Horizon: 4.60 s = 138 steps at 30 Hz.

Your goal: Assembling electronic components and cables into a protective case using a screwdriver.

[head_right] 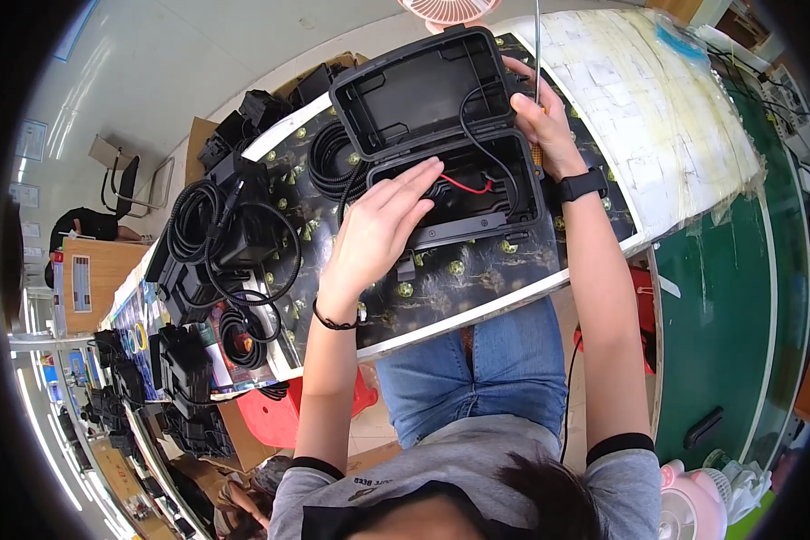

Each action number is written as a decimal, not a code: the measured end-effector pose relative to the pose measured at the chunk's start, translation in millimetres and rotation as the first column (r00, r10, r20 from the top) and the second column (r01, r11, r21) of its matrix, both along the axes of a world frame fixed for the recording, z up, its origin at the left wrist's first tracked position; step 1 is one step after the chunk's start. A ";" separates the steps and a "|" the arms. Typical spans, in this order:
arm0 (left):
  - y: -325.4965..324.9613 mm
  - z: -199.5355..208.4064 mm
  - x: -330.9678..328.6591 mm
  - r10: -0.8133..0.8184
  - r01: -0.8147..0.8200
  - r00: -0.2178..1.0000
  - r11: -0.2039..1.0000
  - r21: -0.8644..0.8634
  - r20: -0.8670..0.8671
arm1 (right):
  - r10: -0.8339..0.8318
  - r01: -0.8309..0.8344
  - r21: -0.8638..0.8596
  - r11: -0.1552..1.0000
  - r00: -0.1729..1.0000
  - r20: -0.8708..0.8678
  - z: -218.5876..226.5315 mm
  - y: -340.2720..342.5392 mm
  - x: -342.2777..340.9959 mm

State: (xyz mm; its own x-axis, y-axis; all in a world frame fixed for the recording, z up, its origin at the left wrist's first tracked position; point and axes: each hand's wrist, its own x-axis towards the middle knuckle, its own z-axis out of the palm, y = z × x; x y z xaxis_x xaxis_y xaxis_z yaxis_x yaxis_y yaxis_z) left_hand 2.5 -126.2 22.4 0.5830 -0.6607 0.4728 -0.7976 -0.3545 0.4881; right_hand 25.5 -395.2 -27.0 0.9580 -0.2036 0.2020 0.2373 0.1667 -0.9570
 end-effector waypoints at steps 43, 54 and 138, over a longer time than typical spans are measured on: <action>22.4 -32.5 14.9 0.115 -0.012 0.801 0.984 -0.177 0.588 | -0.087 0.085 0.025 0.996 0.993 0.077 -3.9 -7.4 -4.4; 26.4 -35.4 22.2 0.045 0.048 0.801 0.989 -0.139 0.596 | -0.119 0.118 0.025 0.993 0.989 0.084 -8.1 -8.2 -3.9; 21.6 -43.4 34.1 -0.084 -0.178 0.919 0.782 -0.597 -0.384 | 0.145 -0.163 0.096 0.982 0.975 0.167 -4.2 -3.6 -12.9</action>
